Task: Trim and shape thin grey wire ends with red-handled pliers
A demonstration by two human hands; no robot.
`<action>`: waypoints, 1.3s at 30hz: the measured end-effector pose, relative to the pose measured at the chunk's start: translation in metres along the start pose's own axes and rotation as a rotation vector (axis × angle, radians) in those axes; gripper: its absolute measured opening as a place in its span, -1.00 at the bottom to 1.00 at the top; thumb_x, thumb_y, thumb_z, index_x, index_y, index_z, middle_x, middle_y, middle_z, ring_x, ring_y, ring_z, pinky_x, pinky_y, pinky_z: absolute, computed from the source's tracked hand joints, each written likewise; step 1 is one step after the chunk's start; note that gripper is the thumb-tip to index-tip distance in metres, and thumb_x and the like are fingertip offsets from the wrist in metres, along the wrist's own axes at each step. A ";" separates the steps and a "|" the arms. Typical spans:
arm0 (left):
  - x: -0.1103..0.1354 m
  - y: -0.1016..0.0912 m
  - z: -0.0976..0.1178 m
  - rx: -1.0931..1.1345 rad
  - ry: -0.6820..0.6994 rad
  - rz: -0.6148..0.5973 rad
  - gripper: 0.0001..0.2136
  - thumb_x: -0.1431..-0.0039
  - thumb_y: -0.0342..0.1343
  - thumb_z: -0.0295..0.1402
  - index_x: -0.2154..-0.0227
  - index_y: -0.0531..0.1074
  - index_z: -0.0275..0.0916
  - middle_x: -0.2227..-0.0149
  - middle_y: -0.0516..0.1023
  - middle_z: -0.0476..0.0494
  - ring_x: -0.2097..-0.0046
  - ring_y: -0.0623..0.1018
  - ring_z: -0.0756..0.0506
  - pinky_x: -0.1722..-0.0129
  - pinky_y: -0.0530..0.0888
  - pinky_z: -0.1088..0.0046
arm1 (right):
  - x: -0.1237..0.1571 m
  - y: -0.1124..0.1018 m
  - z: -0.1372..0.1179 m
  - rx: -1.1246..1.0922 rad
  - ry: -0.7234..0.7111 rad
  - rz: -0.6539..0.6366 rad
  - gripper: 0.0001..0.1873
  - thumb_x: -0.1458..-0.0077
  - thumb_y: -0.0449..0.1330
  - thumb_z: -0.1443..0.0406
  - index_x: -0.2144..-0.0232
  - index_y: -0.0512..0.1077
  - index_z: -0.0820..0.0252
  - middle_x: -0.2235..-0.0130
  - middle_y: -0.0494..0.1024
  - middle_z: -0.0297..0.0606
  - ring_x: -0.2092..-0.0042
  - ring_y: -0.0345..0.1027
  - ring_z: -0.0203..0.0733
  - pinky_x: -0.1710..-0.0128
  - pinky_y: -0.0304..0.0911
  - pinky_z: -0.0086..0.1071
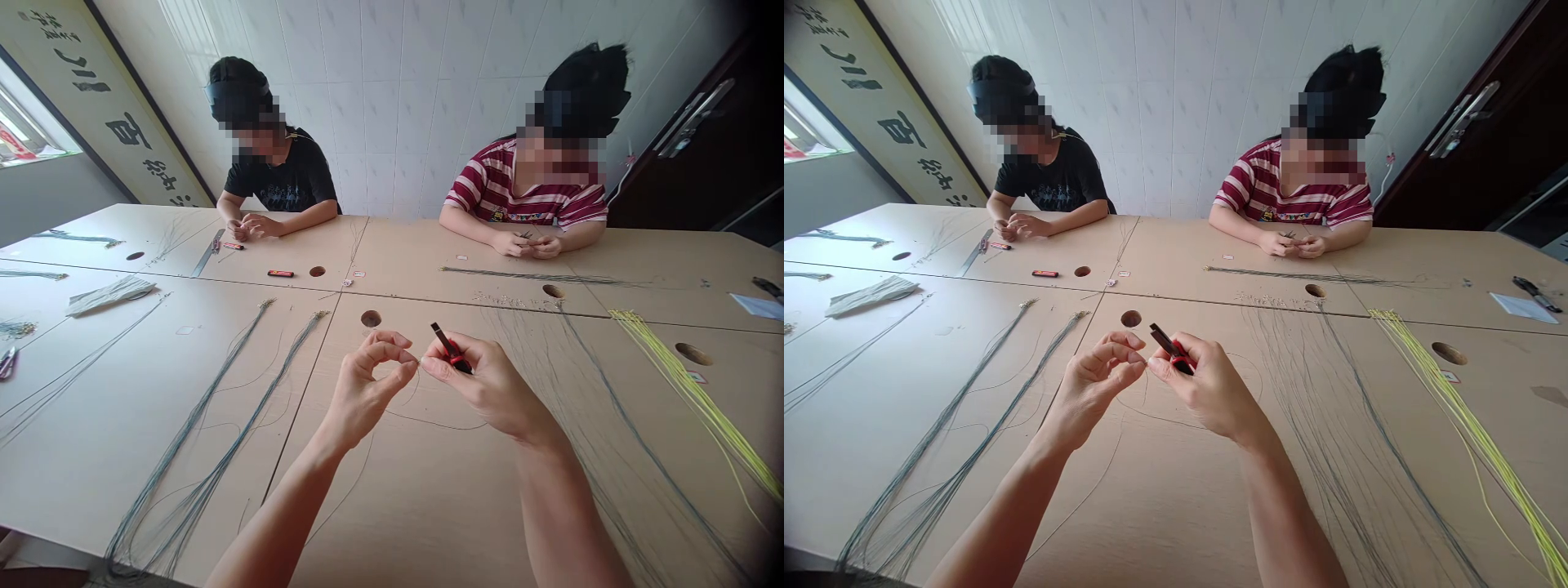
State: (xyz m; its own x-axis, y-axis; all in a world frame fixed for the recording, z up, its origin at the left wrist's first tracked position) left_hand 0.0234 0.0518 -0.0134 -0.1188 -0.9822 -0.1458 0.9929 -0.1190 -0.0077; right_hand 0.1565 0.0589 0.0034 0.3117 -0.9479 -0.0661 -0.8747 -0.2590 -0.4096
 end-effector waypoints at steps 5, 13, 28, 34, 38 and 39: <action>-0.001 0.000 0.002 -0.018 0.003 0.000 -0.91 -0.13 0.19 -0.36 0.46 0.50 -0.21 0.11 0.41 -0.16 -0.02 0.40 -0.15 -0.05 0.29 0.24 | 0.000 0.000 -0.001 0.003 -0.003 -0.003 -0.74 -0.16 0.13 0.15 0.50 0.30 0.16 0.51 0.26 -0.42 0.45 0.08 -0.32 0.44 0.01 -0.38; -0.001 0.000 0.002 -0.013 -0.009 0.010 -0.90 -0.12 0.21 -0.31 0.44 0.51 -0.21 0.12 0.45 -0.17 0.00 0.44 -0.17 -0.01 0.33 0.23 | -0.001 0.000 0.002 -0.011 0.013 0.007 -0.75 -0.15 0.15 0.16 0.50 0.31 0.15 0.52 0.22 -0.42 0.46 0.04 -0.33 0.46 0.00 -0.39; 0.000 0.013 -0.015 0.068 -0.200 -0.068 -0.86 -0.14 0.20 -0.24 0.35 0.51 -0.21 0.35 0.58 -0.11 0.18 0.52 -0.11 0.10 0.38 0.32 | -0.004 -0.003 0.012 -0.122 0.078 0.060 -0.66 -0.09 0.18 0.04 0.51 0.40 0.17 0.49 0.30 -0.37 0.48 -0.01 -0.33 0.50 -0.04 -0.39; -0.013 0.014 -0.022 0.104 -0.189 -0.061 -0.87 -0.13 0.18 -0.28 0.38 0.52 -0.24 0.36 0.58 -0.11 0.19 0.53 -0.10 0.08 0.38 0.31 | -0.015 0.002 0.027 -0.195 0.098 0.062 -0.70 -0.06 0.21 0.08 0.51 0.42 0.19 0.50 0.31 -0.37 0.45 0.04 -0.32 0.46 -0.01 -0.39; -0.024 0.014 -0.044 0.146 -0.235 -0.076 -0.88 -0.11 0.18 -0.31 0.35 0.52 -0.26 0.33 0.58 -0.13 0.17 0.51 -0.09 0.03 0.35 0.28 | -0.027 0.001 0.047 -0.308 0.162 0.130 -0.70 0.02 0.26 0.09 0.52 0.40 0.22 0.46 0.39 -0.31 0.40 0.13 -0.28 0.40 0.05 -0.38; -0.025 0.013 -0.048 0.152 -0.247 -0.079 -0.87 -0.11 0.18 -0.31 0.33 0.52 -0.25 0.31 0.58 -0.13 0.16 0.51 -0.09 0.03 0.34 0.28 | -0.028 0.001 0.050 -0.314 0.168 0.137 -0.70 0.02 0.26 0.09 0.52 0.40 0.22 0.45 0.40 -0.30 0.40 0.14 -0.28 0.40 0.05 -0.37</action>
State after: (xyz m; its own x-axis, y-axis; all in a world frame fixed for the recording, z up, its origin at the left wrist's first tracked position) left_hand 0.0402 0.0819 -0.0576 -0.2129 -0.9725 0.0948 0.9698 -0.1985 0.1418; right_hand 0.1650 0.0942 -0.0404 0.1417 -0.9881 0.0599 -0.9833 -0.1475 -0.1065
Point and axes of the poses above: each hand's wrist, its own x-axis away from the middle knuckle, its own y-axis out of the palm, z = x × y, the point moved 10 cm from there along -x, towards the middle knuckle
